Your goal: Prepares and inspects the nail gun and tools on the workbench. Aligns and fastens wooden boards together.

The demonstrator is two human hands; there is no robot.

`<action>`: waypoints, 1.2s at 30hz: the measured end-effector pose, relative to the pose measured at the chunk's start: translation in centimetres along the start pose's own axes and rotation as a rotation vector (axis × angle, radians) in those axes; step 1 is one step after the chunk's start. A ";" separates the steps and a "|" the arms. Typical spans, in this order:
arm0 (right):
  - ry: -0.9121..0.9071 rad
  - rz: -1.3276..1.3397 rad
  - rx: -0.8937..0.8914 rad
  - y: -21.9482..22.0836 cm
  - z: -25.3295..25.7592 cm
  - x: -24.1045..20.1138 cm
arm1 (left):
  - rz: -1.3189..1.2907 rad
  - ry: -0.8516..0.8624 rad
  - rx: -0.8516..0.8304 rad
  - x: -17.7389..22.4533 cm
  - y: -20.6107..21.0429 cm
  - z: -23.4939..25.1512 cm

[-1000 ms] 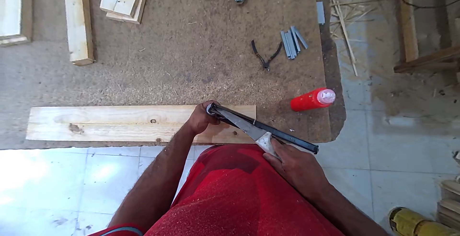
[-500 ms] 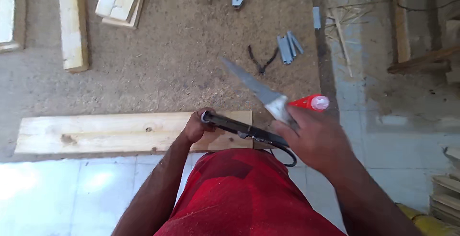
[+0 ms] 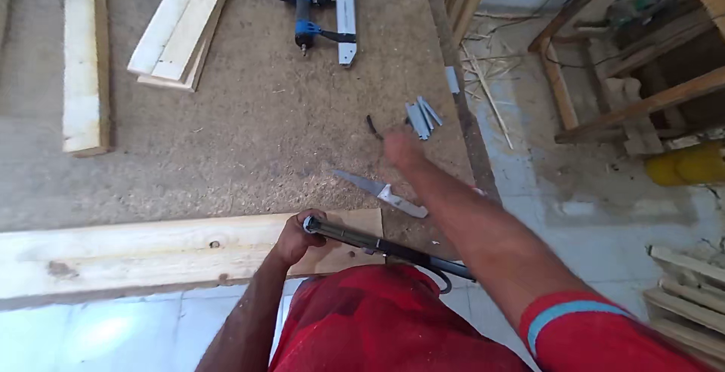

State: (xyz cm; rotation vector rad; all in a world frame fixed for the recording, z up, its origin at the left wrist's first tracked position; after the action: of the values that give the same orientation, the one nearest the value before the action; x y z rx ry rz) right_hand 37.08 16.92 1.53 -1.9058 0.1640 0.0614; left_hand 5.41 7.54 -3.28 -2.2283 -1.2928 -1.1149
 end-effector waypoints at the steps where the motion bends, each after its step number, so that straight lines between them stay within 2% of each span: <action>1: -0.048 -0.078 -0.007 0.8 1.4 1.0 | 0.002 -0.001 0.002 -0.1 -0.1 -0.1; 5: -0.158 -0.352 -0.235 2.8 3.4 1.6 | -0.059 0.009 -0.015 0.3 0.2 -0.8; 8: -0.250 -0.448 -0.319 2.8 3.7 1.1 | -0.115 0.013 -0.030 0.2 0.4 -0.9; 11: -0.357 -0.418 -0.270 1.5 3.6 0.1 | -0.118 0.003 -0.022 0.4 0.5 -1.3; 15: -0.365 -0.141 -0.137 -5.7 -0.1 -4.0 | -0.104 0.003 -0.030 0.6 0.8 -1.3; 17: -0.363 0.104 -0.062 -9.6 -4.1 -5.3 | -0.115 0.013 -0.046 0.3 0.6 -0.8; 19: -0.376 0.524 0.007 -12.0 -9.7 -5.9 | -0.105 0.020 -0.048 0.5 0.6 -0.9; 23: -0.520 1.753 -0.047 -10.4 -20.7 -9.4 | -0.104 0.041 -0.092 0.0 0.5 -0.3; 25: -0.632 2.080 -0.120 -9.2 -23.9 -12.6 | -0.098 0.050 -0.097 0.0 0.5 -0.3; 27: -0.748 2.244 -0.154 -8.8 -25.5 -15.5 | -0.083 0.062 -0.091 0.2 0.5 -0.5; 30: -0.792 2.307 -0.136 -9.0 -25.9 -18.2 | -0.090 0.061 -0.088 0.5 0.6 -0.7; 31: -0.766 2.297 -0.178 -8.7 -25.9 -18.7 | -0.093 0.057 -0.095 0.4 0.6 -0.6; 32: -0.699 2.266 -0.241 -7.9 -25.9 -18.9 | -0.092 0.052 -0.095 0.4 0.6 -0.5; 34: -0.425 2.039 -0.295 -5.2 -25.8 -18.3 | -0.107 0.044 -0.099 0.1 0.7 -0.4; 36: -0.148 1.569 -0.285 -2.6 -25.5 -16.8 | -0.107 0.046 -0.090 0.1 0.7 -0.3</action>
State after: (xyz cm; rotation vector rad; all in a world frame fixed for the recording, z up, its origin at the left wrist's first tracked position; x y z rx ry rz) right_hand 19.87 -4.80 14.53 -1.5778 1.5519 1.3020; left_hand 5.93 7.04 -2.89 -2.2056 -1.3830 -1.2797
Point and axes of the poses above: each hand's wrist, its own z-axis towards the middle knuckle, its own y-axis out of the palm, x = y × z, the point moved 9 cm from there along z, towards the middle knuckle, and after that the axes turned 13 degrees about -y, right-handed, at the moved point
